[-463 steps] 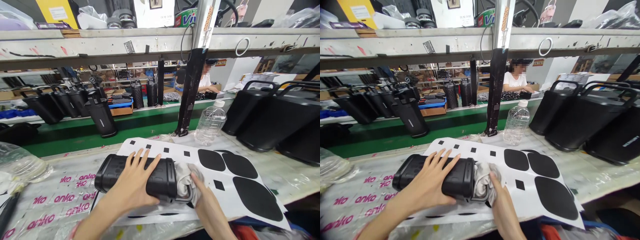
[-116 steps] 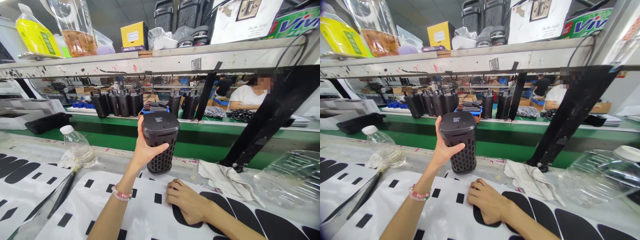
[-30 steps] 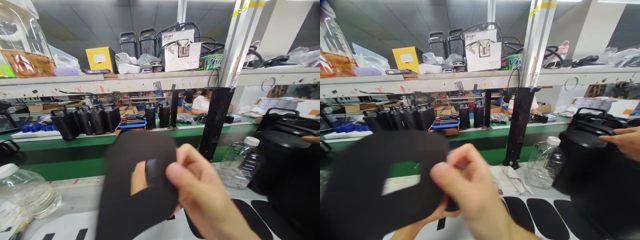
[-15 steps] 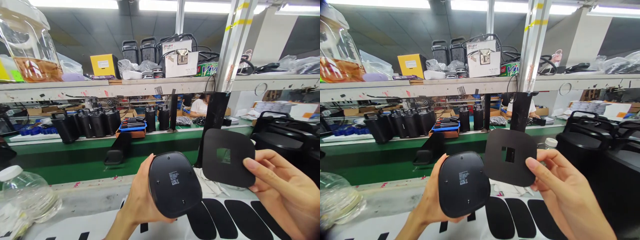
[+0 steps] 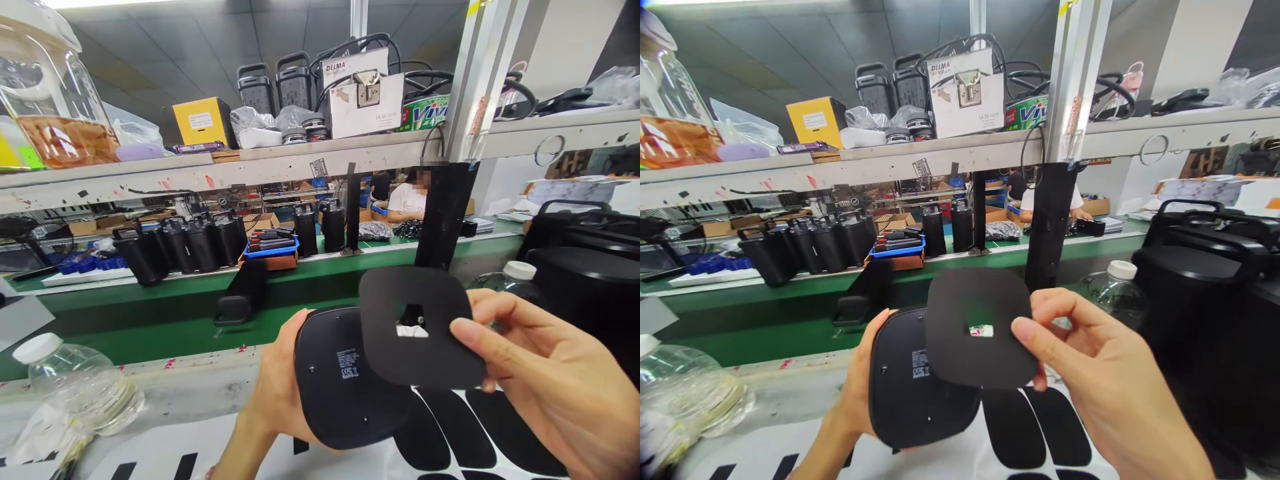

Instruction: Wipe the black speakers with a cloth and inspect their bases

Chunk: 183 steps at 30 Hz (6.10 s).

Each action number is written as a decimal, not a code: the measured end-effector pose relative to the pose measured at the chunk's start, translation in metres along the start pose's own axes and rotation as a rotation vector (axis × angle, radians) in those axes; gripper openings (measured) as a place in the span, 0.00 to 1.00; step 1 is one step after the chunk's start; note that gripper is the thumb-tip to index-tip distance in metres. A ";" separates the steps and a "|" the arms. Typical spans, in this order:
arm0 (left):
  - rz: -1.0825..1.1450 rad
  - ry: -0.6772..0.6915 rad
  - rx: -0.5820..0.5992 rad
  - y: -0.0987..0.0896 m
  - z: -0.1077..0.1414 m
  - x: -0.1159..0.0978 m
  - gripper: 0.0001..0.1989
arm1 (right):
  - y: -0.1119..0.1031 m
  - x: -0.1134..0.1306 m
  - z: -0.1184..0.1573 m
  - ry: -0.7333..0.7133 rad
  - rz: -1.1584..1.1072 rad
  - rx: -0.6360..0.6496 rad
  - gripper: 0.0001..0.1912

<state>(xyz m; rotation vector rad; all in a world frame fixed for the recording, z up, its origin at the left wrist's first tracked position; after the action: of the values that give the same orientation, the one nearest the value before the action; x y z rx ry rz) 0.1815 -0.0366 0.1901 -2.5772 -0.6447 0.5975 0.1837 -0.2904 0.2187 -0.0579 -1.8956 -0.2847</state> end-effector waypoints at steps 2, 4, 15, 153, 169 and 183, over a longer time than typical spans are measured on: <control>-0.001 -0.023 0.025 0.002 -0.002 -0.001 0.66 | 0.015 -0.002 0.004 -0.008 0.028 0.103 0.18; -0.010 -0.040 0.026 0.002 -0.002 -0.001 0.62 | 0.028 -0.005 0.009 -0.015 0.039 0.185 0.16; 0.087 -0.001 -0.038 0.002 0.010 0.011 0.57 | 0.043 -0.027 0.019 0.068 0.039 0.298 0.12; 0.003 0.032 -0.006 -0.002 -0.004 -0.015 0.55 | 0.049 -0.021 0.029 0.067 0.315 0.181 0.19; -0.171 -0.018 -0.051 -0.011 0.003 -0.006 0.74 | 0.122 0.020 0.054 -0.973 1.174 0.435 0.25; -0.095 -0.115 -0.716 -0.102 0.021 0.020 0.39 | 0.023 -0.122 -0.005 0.156 0.423 0.259 0.37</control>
<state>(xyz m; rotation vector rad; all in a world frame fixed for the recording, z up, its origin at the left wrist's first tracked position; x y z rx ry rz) 0.1529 0.0617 0.2162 -3.1453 -1.1895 0.5560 0.2342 -0.2573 0.1098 -0.2510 -1.7017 0.2372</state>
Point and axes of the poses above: each hand's wrist, its own z-axis away from the middle knuckle, its own y-axis out of the palm, x = y × z, the point moved 9 cm from there along -z, towards the middle knuckle
